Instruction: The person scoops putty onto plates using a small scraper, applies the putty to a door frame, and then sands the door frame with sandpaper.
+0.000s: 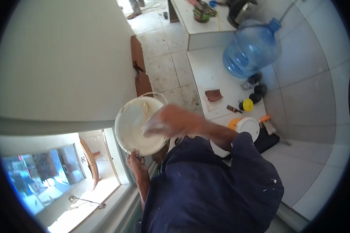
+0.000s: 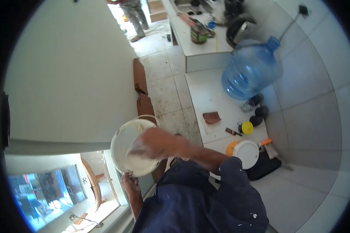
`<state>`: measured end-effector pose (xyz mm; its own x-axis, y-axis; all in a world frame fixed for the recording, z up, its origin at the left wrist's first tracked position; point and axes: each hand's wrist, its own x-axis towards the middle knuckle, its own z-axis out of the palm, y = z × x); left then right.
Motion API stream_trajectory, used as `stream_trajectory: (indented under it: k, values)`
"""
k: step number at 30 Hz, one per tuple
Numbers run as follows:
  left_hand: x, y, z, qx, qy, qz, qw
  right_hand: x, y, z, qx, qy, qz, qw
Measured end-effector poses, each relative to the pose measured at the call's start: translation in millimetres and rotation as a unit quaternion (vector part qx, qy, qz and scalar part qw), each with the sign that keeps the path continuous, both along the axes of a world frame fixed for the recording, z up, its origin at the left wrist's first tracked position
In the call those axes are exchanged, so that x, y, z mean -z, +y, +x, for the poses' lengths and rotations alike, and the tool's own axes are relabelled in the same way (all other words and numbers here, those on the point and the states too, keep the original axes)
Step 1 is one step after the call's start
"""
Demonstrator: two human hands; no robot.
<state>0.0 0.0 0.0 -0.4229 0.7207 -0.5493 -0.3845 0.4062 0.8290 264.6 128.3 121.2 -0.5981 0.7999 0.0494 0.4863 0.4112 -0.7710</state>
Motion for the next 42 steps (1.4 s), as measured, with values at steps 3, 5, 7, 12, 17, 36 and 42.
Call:
stream_trajectory:
  k: [3, 5, 7, 12, 17, 36, 42]
  values:
    - [20, 24, 24, 0.033, 0.019, -0.035, 0.999, 8, -29, 74, 0.176, 0.087, 0.059, 0.979]
    - [27, 65, 40, 0.101, 0.019, -0.034, 0.994, 3, -46, 127, 0.349, 0.056, 0.027, 0.935]
    - [37, 105, 68, 0.124, -0.001, -0.030, 0.992, -5, -67, 162, 0.524, 0.013, 0.072, 0.849]
    - [48, 180, 140, 0.220, -0.058, -0.028, 0.973, 16, -129, 206, 0.694, -0.138, -0.125, 0.695]
    - [67, 232, 223, 0.289, -0.080, -0.045, 0.953, 123, -150, 173, 0.599, -0.229, -0.297, 0.707]
    - [148, 265, 303, 0.383, 0.088, -0.053, 0.918, 145, -127, 208, 0.534, -0.163, -0.304, 0.772]
    - [139, 248, 285, 0.302, -0.145, -0.034, 0.942, 122, -26, 173, 0.299, -0.240, -0.142, 0.913]
